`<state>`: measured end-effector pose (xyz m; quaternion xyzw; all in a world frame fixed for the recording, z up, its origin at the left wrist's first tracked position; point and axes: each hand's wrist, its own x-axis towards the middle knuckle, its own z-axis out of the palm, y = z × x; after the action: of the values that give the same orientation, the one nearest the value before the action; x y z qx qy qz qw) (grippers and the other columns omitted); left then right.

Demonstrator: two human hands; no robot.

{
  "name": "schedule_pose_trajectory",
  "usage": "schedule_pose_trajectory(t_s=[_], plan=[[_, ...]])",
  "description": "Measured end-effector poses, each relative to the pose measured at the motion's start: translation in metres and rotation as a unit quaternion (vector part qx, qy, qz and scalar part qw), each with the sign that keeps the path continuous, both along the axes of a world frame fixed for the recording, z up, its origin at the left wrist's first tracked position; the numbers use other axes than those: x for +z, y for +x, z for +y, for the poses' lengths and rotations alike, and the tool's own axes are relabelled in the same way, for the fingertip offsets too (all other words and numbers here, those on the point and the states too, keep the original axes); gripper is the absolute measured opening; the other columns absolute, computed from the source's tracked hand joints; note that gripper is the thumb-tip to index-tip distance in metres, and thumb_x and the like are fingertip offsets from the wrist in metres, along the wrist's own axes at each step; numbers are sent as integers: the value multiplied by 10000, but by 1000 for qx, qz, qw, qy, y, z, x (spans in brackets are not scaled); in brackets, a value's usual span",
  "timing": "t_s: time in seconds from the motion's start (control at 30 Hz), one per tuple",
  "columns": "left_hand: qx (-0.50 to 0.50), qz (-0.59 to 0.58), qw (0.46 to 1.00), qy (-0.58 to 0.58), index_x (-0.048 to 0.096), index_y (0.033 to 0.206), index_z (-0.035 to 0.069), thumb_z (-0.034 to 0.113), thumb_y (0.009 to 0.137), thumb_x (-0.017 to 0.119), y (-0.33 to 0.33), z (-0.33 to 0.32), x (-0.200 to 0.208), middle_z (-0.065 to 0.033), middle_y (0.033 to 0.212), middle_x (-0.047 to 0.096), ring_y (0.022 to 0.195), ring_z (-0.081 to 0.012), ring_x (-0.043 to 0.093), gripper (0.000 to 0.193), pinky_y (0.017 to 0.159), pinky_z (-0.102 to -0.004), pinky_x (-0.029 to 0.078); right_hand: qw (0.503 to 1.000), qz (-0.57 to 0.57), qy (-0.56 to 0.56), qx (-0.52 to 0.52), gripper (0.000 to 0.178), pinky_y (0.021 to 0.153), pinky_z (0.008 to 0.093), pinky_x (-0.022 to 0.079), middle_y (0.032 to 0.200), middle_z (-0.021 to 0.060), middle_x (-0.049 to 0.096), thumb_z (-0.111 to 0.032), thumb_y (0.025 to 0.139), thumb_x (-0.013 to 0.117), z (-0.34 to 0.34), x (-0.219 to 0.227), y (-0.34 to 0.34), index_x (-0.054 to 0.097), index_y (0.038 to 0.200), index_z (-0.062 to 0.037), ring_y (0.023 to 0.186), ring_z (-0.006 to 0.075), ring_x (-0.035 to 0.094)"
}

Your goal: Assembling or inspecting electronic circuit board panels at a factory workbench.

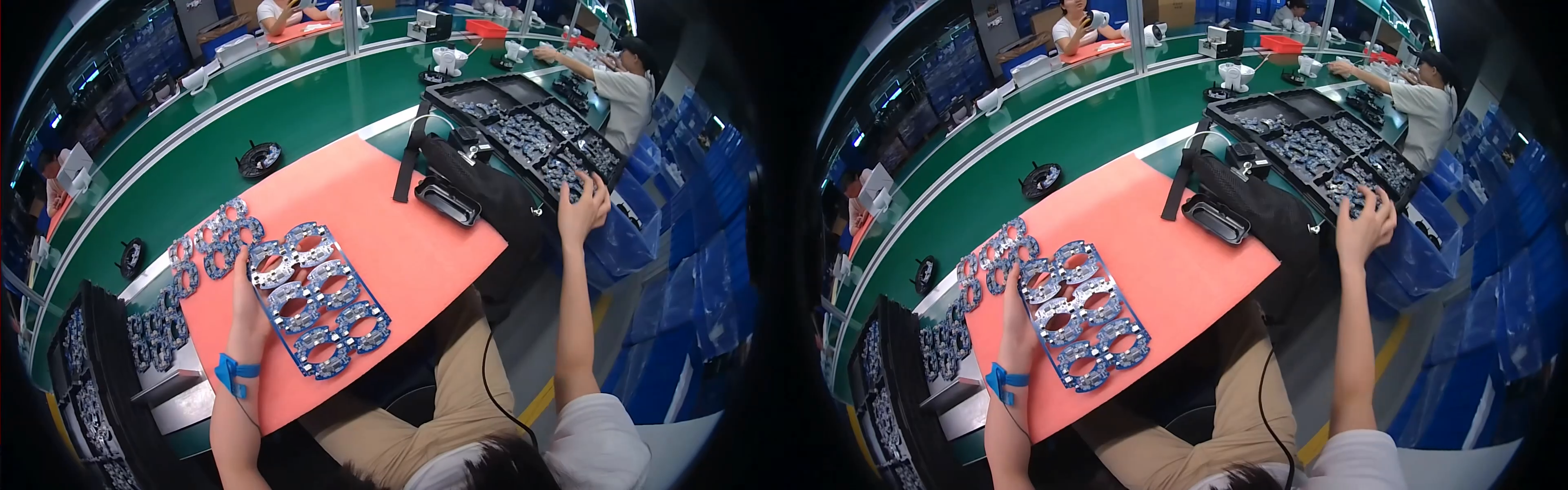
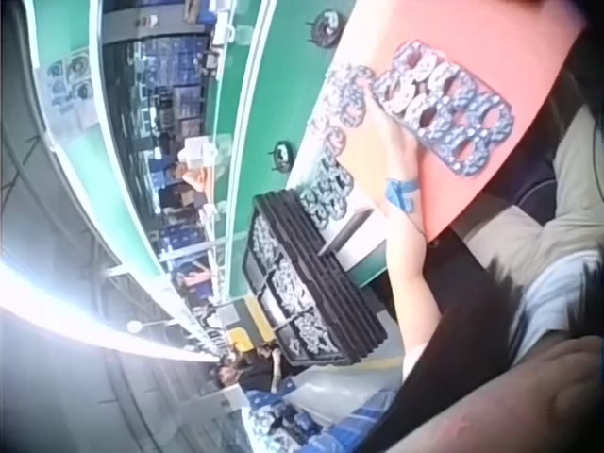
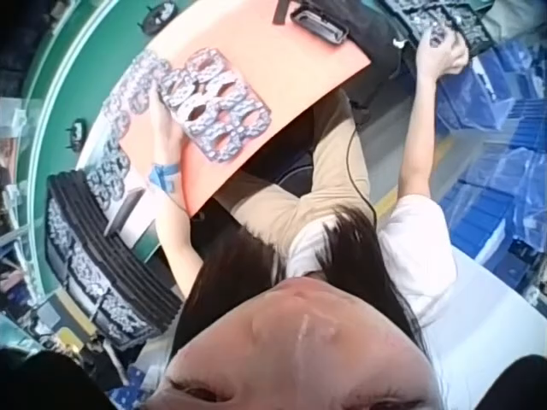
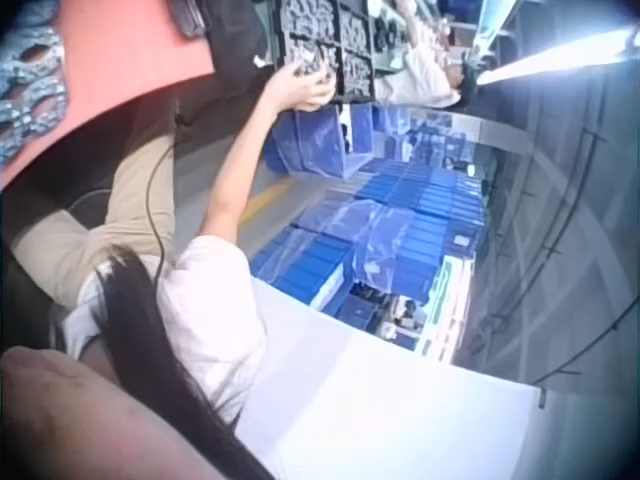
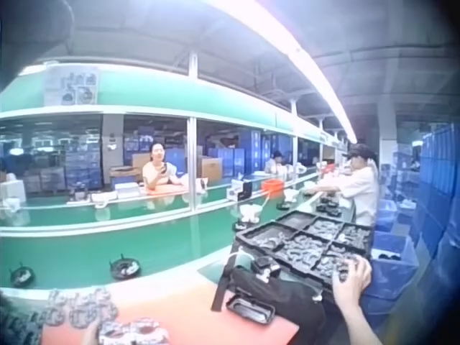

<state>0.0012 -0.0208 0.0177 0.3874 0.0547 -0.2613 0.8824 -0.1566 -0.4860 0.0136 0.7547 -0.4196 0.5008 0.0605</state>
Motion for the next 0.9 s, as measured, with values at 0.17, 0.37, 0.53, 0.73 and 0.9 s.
schedule_pose_trajectory(t_s=[0.17,0.37,0.53,0.73,0.9], plan=[[1,-8,1000,-13,558,1111,-26,393,930,416,0,0,-1,-161,1044,625,889,-289,635,478,749,-410,561,980,-37,191,-30,333,973,483,310,1307,78,408,-205,712,654,-69,-50,-40,605,1041,-207,1237,306,324],[-14,-17,999,-25,557,1113,-19,393,932,407,4,1,-6,-157,1058,621,917,-283,625,474,783,-405,548,982,-26,154,103,281,959,371,366,1133,108,504,-57,680,602,-115,-55,-78,628,948,-139,1125,296,453],[-18,-14,999,-32,531,1158,-13,449,929,357,4,6,-8,-184,1099,603,966,-306,611,545,847,-413,515,991,-43,-7,125,228,969,396,325,1182,85,511,-73,730,604,-52,-7,-39,608,953,-124,1144,289,446],[-59,-11,997,-45,481,1199,-14,551,916,233,-1,0,2,-204,1143,564,986,-311,597,679,844,-425,516,830,-34,37,556,101,778,292,448,955,99,613,10,784,565,118,71,50,627,853,-31,914,208,580],[-28,-14,999,-31,525,1134,-5,545,916,211,2,1,0,-182,1084,601,930,-300,623,670,774,-422,550,606,170,35,776,115,774,325,478,907,79,632,-15,767,584,224,52,117,626,875,-21,866,240,609]])
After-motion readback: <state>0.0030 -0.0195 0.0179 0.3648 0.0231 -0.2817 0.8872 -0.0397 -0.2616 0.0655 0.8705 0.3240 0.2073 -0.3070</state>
